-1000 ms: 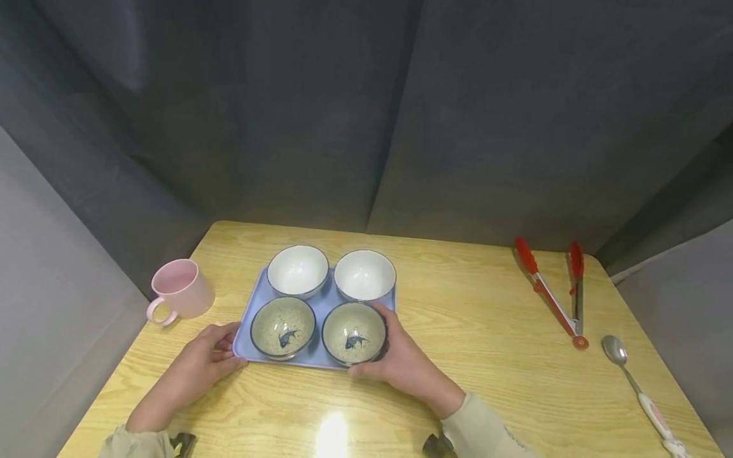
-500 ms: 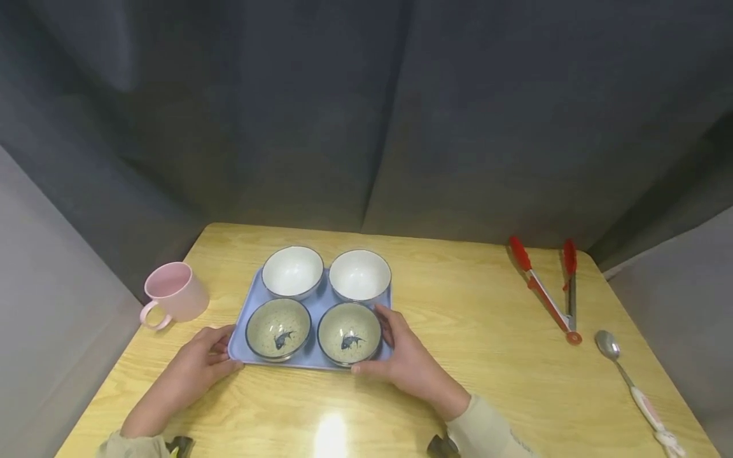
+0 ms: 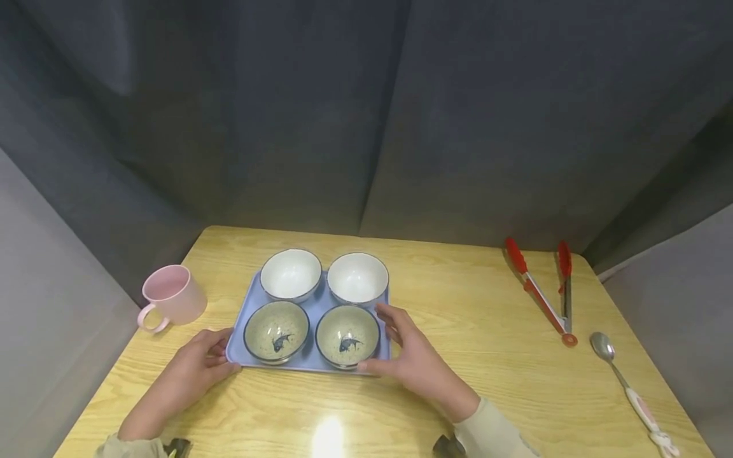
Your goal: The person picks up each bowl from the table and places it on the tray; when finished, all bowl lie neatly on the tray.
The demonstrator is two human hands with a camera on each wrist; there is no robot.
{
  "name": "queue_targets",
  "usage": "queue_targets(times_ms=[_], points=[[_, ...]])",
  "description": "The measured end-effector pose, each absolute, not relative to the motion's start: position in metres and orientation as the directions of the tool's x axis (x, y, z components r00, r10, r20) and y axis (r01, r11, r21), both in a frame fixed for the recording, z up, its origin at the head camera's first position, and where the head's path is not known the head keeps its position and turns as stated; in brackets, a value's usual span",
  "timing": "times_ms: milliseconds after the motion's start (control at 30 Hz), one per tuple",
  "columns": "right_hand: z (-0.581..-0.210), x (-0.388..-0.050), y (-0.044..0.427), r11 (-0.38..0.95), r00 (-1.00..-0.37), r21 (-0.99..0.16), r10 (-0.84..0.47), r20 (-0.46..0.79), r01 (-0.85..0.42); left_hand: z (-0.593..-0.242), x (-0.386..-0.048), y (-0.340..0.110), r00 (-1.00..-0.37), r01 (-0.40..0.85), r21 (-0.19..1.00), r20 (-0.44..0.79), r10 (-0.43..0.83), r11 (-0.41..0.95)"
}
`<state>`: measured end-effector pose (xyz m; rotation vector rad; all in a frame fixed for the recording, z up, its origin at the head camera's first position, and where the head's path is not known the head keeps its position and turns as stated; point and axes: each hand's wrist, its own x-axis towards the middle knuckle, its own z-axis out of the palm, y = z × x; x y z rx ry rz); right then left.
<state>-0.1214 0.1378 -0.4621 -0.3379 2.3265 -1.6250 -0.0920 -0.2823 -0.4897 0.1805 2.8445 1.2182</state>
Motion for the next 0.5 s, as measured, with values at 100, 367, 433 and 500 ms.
queue_targets(times_ms=[100, 367, 433, 500], points=[[-0.458, -0.121, 0.143, 0.340, -0.928, -0.938, -0.366, -0.069, -0.065, -0.489, -0.093, -0.281, -0.993, 0.086, 0.716, 0.001, 0.122, 0.693], [-0.448, -0.121, 0.160, 0.369, -0.915, -0.907, -0.401, 0.044, -0.205, -0.485, -0.095, -0.282, -0.990, 0.107, 0.694, 0.006, 0.144, 0.712], [-0.446, -0.121, 0.166, 0.378, -0.909, -0.893, -0.410, 0.075, -0.244, -0.483, -0.096, -0.283, -0.990, 0.103, 0.673, -0.001, 0.141, 0.733], [-0.445, -0.121, 0.172, 0.386, -0.905, -0.880, -0.411, 0.104, -0.277, -0.479, -0.097, -0.284, -0.991, 0.102, 0.649, -0.001, 0.135, 0.754]])
